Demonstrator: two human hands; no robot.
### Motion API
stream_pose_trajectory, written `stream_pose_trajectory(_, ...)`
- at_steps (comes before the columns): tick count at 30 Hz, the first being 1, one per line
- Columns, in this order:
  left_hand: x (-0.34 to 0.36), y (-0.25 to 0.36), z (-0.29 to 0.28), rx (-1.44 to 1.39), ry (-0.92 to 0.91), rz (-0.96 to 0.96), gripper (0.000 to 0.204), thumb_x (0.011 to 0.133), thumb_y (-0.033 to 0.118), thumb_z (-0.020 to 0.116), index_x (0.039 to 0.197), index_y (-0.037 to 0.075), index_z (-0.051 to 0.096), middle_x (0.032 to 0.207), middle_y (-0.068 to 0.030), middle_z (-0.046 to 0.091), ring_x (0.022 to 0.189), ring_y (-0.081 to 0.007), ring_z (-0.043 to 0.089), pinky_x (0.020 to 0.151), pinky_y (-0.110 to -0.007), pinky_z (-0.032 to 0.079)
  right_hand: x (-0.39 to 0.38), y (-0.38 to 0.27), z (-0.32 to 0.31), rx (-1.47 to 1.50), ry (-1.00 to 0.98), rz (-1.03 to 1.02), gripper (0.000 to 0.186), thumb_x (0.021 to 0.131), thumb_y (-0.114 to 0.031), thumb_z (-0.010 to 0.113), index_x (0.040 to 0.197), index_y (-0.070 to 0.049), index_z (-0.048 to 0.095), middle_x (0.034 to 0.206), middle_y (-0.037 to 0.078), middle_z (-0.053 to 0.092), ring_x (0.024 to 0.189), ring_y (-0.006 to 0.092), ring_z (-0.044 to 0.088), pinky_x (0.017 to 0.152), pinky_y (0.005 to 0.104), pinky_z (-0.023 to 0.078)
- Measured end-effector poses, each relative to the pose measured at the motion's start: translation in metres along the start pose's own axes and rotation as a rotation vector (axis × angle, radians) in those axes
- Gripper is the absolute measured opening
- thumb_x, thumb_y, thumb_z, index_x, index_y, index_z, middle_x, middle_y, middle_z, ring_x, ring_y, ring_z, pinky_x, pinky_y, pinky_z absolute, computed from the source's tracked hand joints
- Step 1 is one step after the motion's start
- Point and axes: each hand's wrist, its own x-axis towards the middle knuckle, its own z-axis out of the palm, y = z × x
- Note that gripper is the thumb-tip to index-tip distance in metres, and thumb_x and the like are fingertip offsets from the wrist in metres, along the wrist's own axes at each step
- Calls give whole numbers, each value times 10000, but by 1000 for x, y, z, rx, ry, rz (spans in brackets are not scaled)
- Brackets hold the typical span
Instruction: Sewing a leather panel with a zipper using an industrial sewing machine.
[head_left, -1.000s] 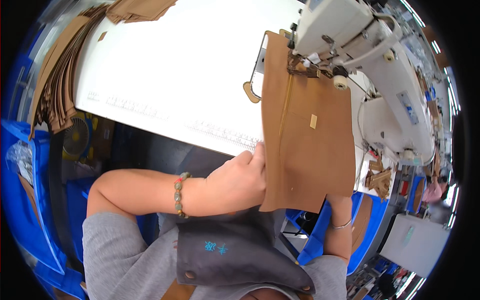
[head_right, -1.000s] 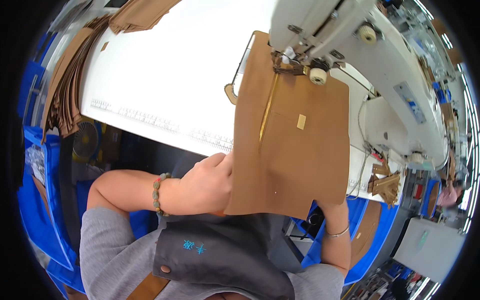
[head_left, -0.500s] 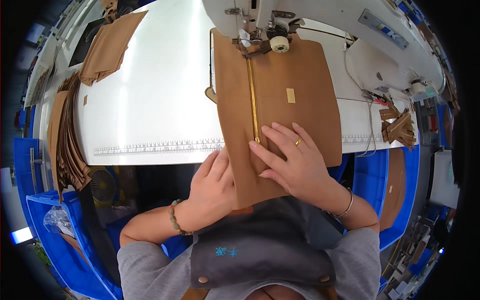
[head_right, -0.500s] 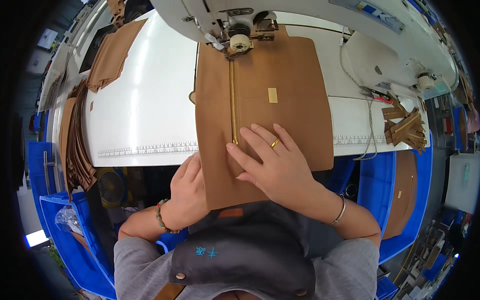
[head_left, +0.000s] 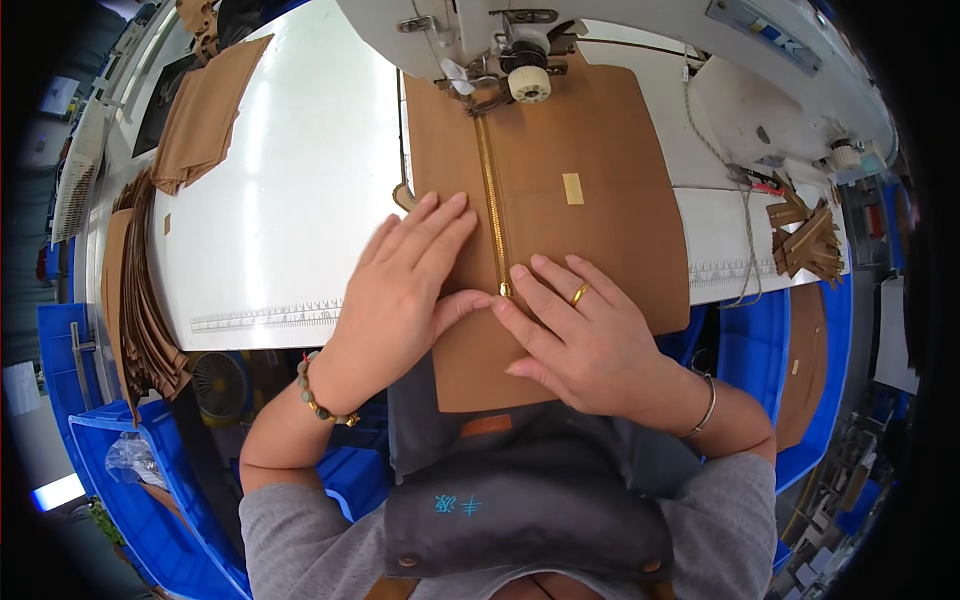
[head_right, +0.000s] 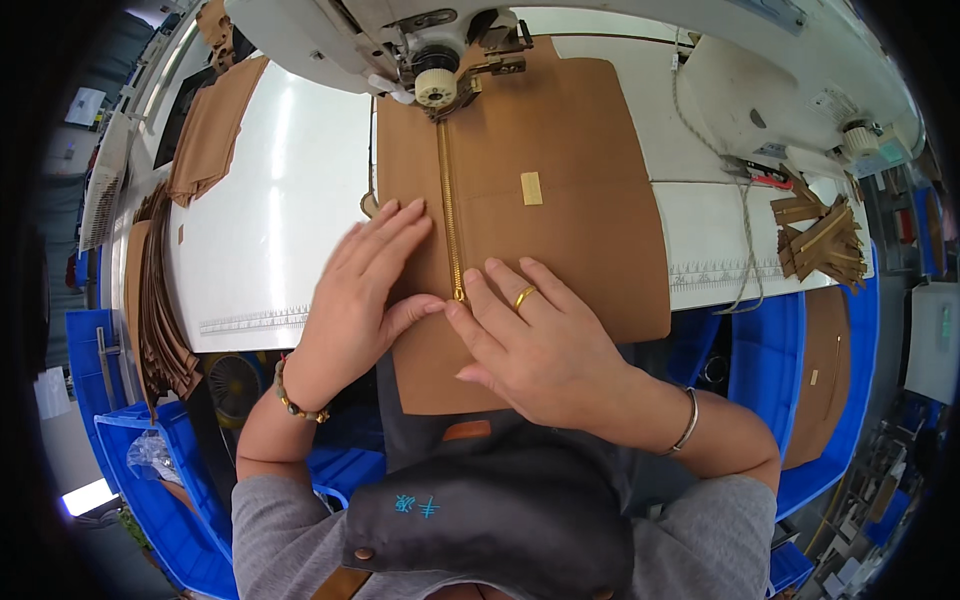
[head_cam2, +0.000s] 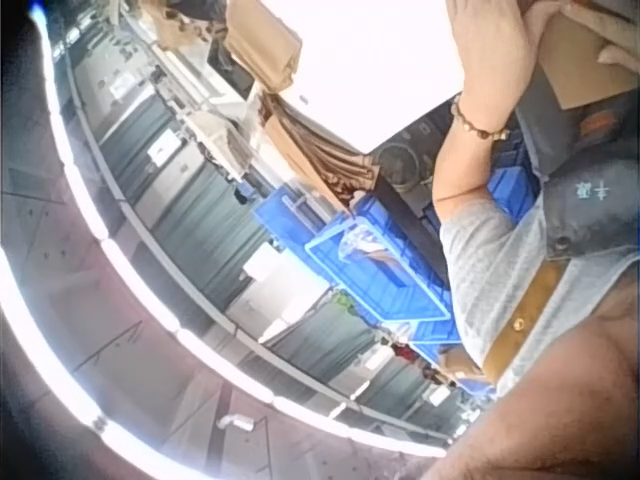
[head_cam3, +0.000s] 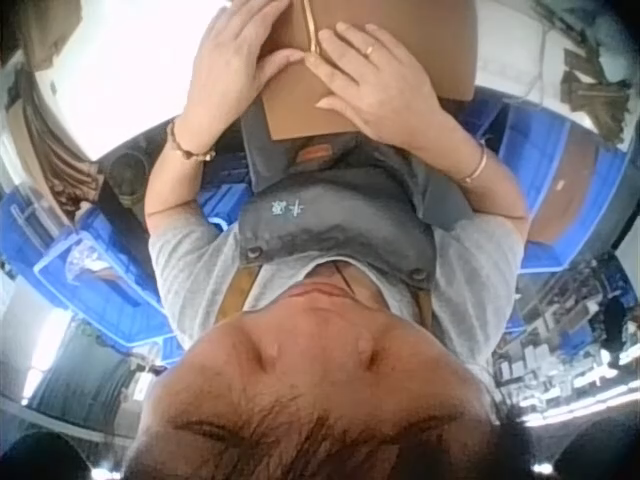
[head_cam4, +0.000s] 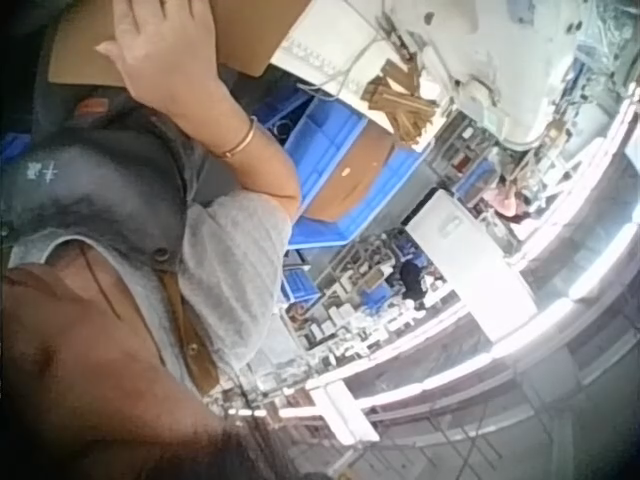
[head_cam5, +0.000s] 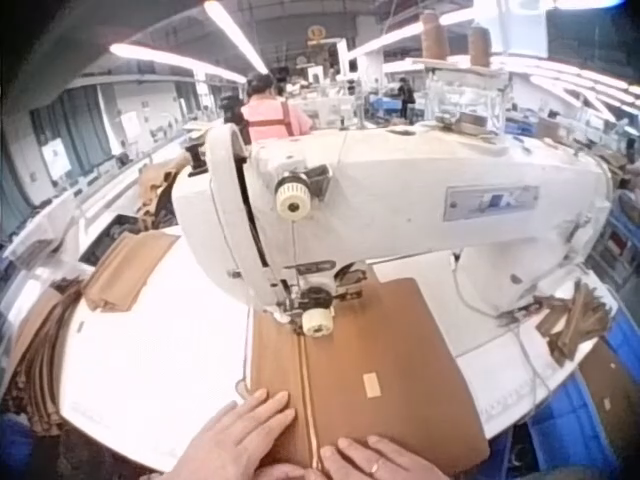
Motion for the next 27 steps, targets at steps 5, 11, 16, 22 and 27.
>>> stream_pose_trajectory(5, 6, 0, -3, 9, -44, 25, 809, 791, 492, 797, 1403, -3, 612, 1539, -141, 555, 1420, -366, 521, 1154, -532, 425, 16, 24, -15, 97, 11, -38, 502, 849, -366, 778, 1203, -19, 703, 1291, 197, 662, 1220, 343, 629, 1081, 513, 489)
stream_pose_trajectory(11, 5, -3, -2, 2, -56, 30, 851, 773, 512, 796, 1417, -9, 599, 1531, -146, 558, 1409, -371, 527, 1162, -522, 421, 37, 48, -13, -8, 6, 71, 693, 802, -509, 773, 1309, -47, 678, 1418, 161, 601, 1320, 350, 572, 1129, 536, 450)
stream_pose_trajectory(16, 7, -2, 3, -129, -2, 9, 908, 751, 515, 804, 1444, -22, 570, 1520, -171, 555, 1397, -397, 528, 1171, -491, 423, 43, 52, -10, -38, -18, 5, 790, 699, -533, 825, 1288, -38, 646, 1359, 124, 608, 1277, 317, 577, 1149, 511, 426)
stream_pose_trajectory(22, 12, 2, -4, -59, -67, 41, 935, 744, 505, 798, 1459, -43, 547, 1520, -188, 541, 1378, -404, 520, 1148, -454, 451, 46, 52, -13, -81, -78, 1, 838, 674, -548, 835, 1300, -22, 649, 1339, 124, 616, 1279, 301, 581, 1176, 512, 413)
stream_pose_trajectory(27, 18, 5, -11, -42, -131, 43, 932, 700, 473, 825, 1454, -11, 569, 1511, -158, 553, 1331, -381, 549, 1137, -450, 461, 48, 50, -15, -99, -92, -12, 850, 664, -548, 842, 1296, -13, 650, 1336, 128, 622, 1271, 297, 588, 1174, 517, 415)
